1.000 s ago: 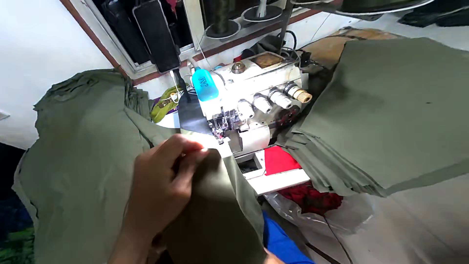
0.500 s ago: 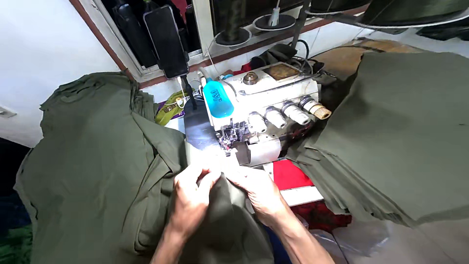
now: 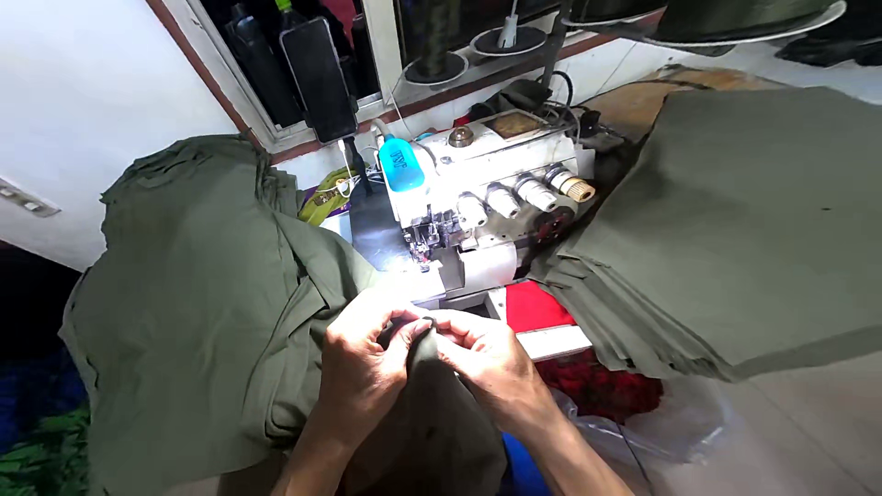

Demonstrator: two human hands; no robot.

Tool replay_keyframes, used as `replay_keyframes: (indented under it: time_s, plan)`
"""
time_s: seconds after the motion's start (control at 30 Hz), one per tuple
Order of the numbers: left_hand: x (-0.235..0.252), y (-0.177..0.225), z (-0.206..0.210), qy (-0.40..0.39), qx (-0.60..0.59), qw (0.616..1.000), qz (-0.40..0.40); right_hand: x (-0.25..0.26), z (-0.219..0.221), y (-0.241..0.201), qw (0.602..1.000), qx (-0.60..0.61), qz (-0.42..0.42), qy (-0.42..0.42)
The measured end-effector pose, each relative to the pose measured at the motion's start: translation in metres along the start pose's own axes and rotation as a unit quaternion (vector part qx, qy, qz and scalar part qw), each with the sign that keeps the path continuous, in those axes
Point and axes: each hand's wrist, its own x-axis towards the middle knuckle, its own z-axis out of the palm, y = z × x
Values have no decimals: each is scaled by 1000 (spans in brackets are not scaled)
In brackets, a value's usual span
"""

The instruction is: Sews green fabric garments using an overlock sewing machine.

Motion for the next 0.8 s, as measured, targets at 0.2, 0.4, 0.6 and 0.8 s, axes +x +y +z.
replay_keyframes:
  time_s: [0.2,0.4,0.6,0.8]
  plan:
    - [5,-1,-14,-93,15,994,54,-7,8,2,991,-108,-82,13]
    - [-5,-4,-19,-41,0,998,-47,-35,24,26,977,-89,-158,111]
    - [-1,-5,-22,-19,-18,996,-87,-28,25,18,971,-154,-134,128]
    - [2,-1,-20,-5,-33,996,-84,-24,20,8,963,-179,-87,180]
